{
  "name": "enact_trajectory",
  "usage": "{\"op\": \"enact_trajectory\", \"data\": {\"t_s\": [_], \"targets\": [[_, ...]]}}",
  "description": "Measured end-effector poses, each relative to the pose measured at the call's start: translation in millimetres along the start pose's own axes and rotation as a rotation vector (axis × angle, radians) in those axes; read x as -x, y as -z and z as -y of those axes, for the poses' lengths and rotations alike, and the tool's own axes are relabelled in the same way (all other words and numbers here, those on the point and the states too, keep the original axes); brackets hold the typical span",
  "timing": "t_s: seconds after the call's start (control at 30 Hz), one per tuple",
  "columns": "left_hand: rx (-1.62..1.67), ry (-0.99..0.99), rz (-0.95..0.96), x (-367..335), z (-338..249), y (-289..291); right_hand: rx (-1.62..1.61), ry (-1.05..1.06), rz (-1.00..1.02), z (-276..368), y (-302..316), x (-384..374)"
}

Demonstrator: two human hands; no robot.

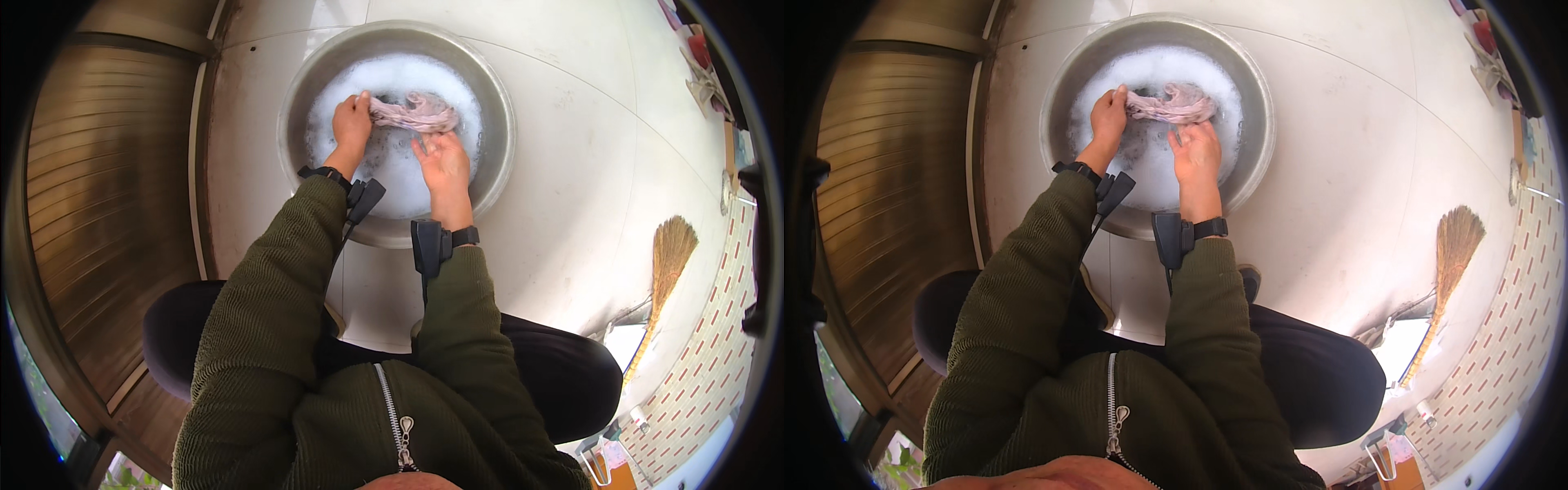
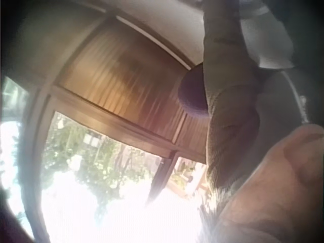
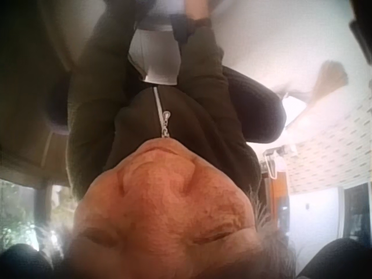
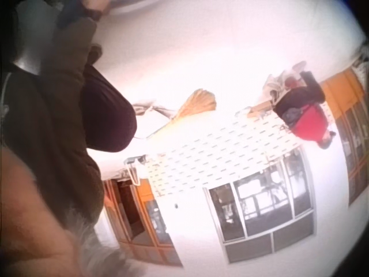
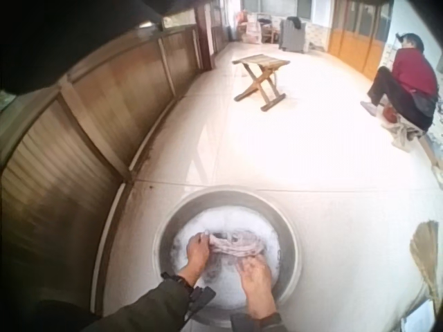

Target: The person wipes a metal window frame with a cloth, repeatedly dipping the cloth into a basin of soapy water to clean the surface. The person wrings out the cloth and continues wiping the frame.

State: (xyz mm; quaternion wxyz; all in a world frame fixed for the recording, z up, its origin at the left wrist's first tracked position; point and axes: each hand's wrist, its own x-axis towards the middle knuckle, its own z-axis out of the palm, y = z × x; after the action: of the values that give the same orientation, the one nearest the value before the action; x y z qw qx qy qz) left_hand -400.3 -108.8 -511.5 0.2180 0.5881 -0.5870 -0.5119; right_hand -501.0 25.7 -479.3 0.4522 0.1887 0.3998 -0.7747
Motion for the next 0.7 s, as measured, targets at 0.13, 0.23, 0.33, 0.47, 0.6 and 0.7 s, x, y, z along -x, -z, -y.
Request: {"op": "enact_trajectory", "data": {"t_s": [0.13,0.23,0.33,0.47,0.6,0.7], "targets": [[0.485,0.163,0.311,3.7,6.2,-18.6,0.111,-0.095,-0.147,2.4,3.8,-6.7],[0.371,0.233,0.583,30.4,-19.7,-49.4,0.073,-0.098,-0.081,11.3,14.3,-14.5],[0.127,-0.054,0.447,70.5,-51.7,-74.3,-0.004,-0.116,-0.003,26.5,25.2,-24.2],[-0.327,-0.367,0.243,74.8,-57.8,-68.0,-0.135,-0.165,0.090,20.9,25.9,-28.1],[-0.267,-0.338,-0.237,4.3,-17.1,-23.7,-0.057,-0.102,0.118,1.5,19.5,-18.0],[-0.209,-0.161,-0.005,-6.1,8.4,-22.0,0.026,-0.215,-0.118,-0.6,17.4,-14.1]]}}
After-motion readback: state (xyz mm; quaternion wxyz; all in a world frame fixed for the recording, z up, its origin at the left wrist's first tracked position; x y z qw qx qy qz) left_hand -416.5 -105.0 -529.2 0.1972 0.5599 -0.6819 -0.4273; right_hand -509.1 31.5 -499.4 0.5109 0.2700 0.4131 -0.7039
